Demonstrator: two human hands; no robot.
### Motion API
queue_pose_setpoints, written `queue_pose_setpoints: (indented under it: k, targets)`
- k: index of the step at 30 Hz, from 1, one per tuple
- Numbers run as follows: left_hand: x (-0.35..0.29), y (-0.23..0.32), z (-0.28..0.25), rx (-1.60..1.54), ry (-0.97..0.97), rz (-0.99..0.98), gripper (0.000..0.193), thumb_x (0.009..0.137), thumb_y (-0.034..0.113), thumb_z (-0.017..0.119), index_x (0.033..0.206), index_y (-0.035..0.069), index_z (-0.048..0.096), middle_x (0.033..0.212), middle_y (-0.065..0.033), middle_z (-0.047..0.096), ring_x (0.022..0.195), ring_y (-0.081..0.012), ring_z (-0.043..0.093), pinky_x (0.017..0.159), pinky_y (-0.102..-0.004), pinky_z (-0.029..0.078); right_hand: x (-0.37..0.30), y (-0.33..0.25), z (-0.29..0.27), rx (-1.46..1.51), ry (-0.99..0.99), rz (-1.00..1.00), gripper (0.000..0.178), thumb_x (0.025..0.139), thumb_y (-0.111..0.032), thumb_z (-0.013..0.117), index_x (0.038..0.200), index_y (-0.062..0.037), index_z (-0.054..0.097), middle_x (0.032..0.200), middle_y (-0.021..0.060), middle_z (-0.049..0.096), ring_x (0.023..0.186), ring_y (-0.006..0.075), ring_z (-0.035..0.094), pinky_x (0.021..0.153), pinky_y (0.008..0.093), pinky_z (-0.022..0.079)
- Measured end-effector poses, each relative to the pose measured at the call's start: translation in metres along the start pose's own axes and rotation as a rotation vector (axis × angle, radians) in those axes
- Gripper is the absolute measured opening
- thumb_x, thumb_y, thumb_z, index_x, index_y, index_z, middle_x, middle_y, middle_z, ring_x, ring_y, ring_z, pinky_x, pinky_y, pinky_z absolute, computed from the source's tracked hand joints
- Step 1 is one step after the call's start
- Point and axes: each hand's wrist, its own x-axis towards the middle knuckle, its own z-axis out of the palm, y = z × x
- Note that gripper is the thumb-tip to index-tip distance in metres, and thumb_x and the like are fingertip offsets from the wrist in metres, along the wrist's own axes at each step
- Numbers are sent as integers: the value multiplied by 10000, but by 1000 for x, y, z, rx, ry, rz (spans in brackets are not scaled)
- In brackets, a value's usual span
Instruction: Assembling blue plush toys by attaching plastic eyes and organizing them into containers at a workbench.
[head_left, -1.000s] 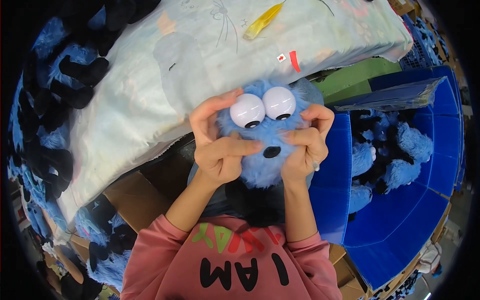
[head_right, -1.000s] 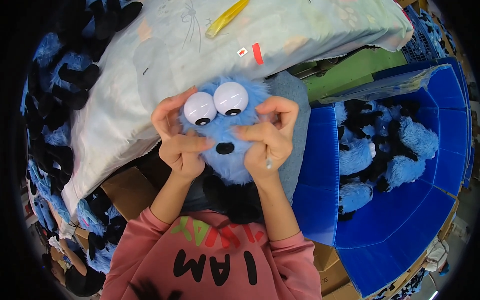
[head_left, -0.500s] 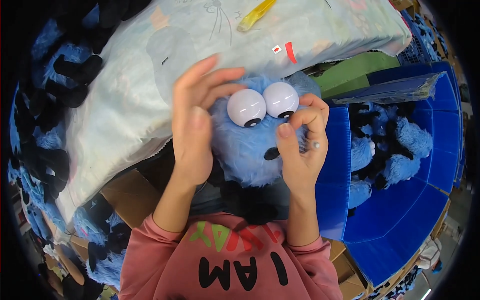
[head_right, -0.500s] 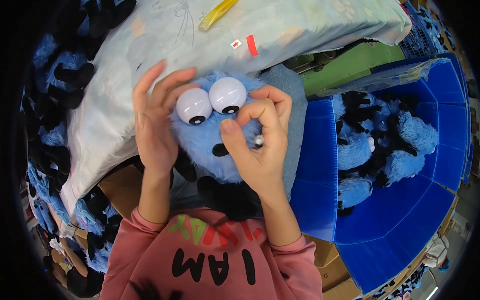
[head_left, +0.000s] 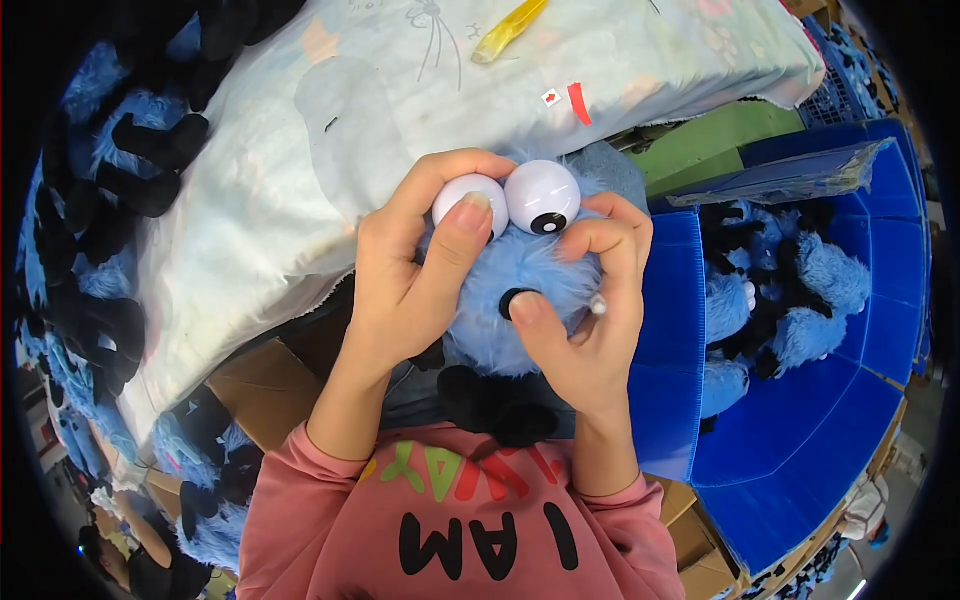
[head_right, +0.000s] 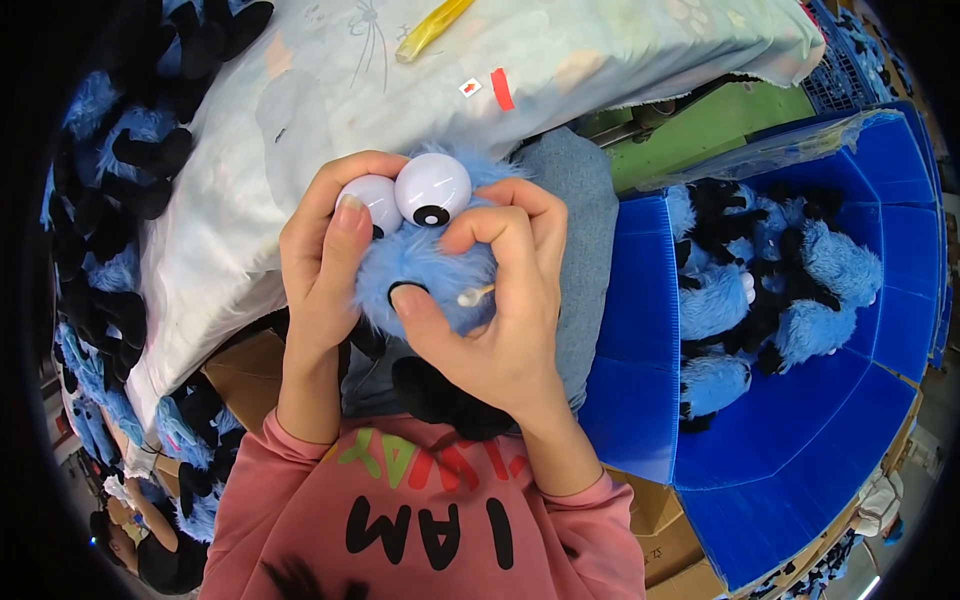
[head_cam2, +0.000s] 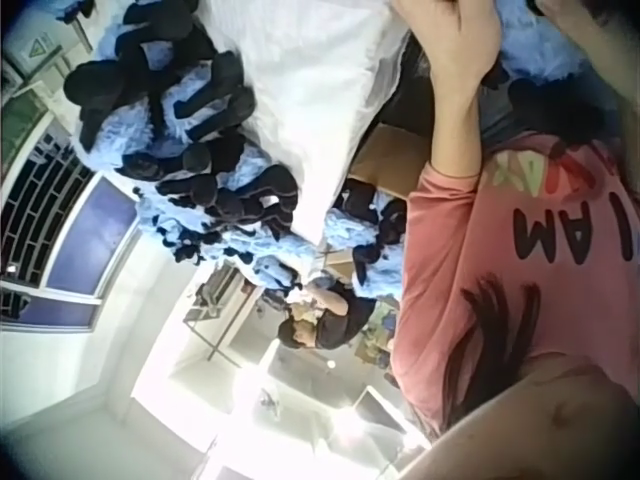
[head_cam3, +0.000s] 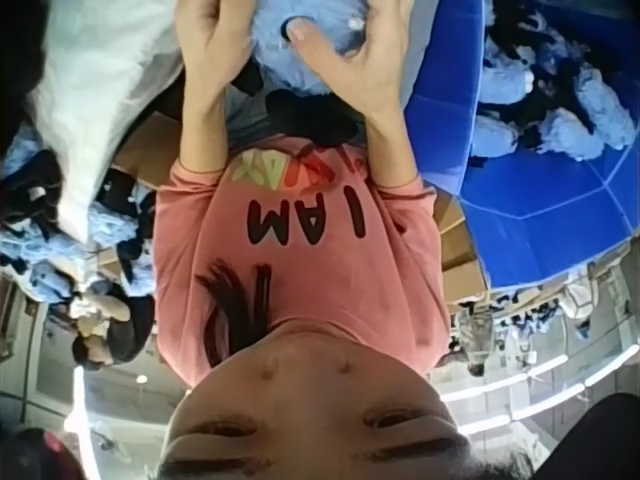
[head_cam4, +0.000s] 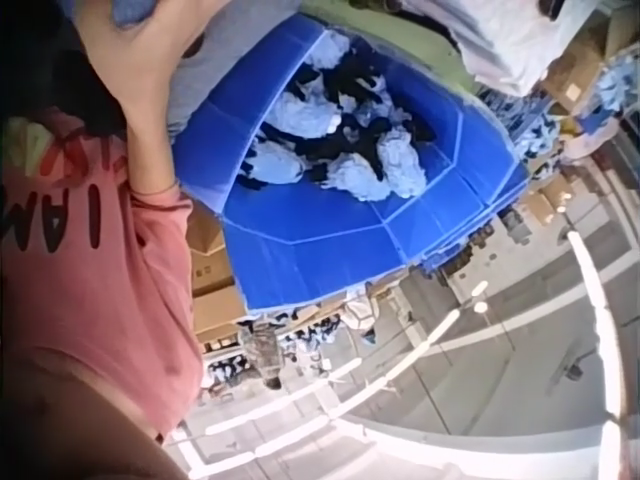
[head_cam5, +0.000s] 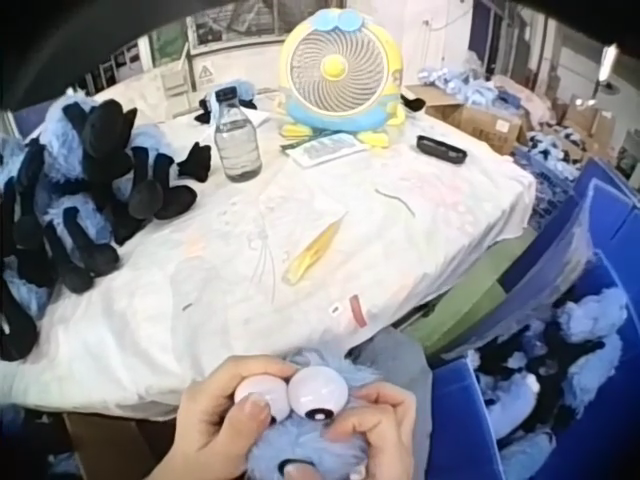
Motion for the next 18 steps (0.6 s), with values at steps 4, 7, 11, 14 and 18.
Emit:
queue_pose_setpoints:
  k: [4,7,11,14,18]
  targets:
    - [-1,0,-2,-14,14,-15,217,864,128,446,1013,16,557,892,-60,588,677,-100,446,628,-187,375,-2,-3,-4,24,-54,4,337,609,-108,632,911,-66,490,1046,155,382,978,290,368,850,345,330]
    - [-2,0,-3,-29,18,-26,219,870,132,436,1006,12,558,888,-60,588,678,-99,444,627,-187,374,-2,-4,-5,32,-77,1,342,605,-107,634,911,-67,488,1049,158,379,980,293,367,848,349,333]
    - [-3,2,-3,-61,17,-49,225,878,140,422,999,5,557,879,-61,587,678,-97,441,623,-186,371,-3,-6,-5,33,-91,-9,348,599,-104,636,912,-68,486,1053,159,373,979,295,367,846,351,337]
    - [-5,4,0,-93,36,-43,226,881,143,420,992,4,559,860,-60,582,669,-94,435,616,-185,366,-6,-11,-1,6,-57,20,346,601,-96,627,917,-70,487,1051,159,371,973,294,367,848,350,333]
    - [-6,3,0,-89,37,-32,228,884,147,418,991,5,559,845,-57,577,665,-92,430,612,-183,361,-7,-13,0,-14,-42,25,344,605,-88,617,923,-72,488,1051,158,368,968,291,365,850,347,329]
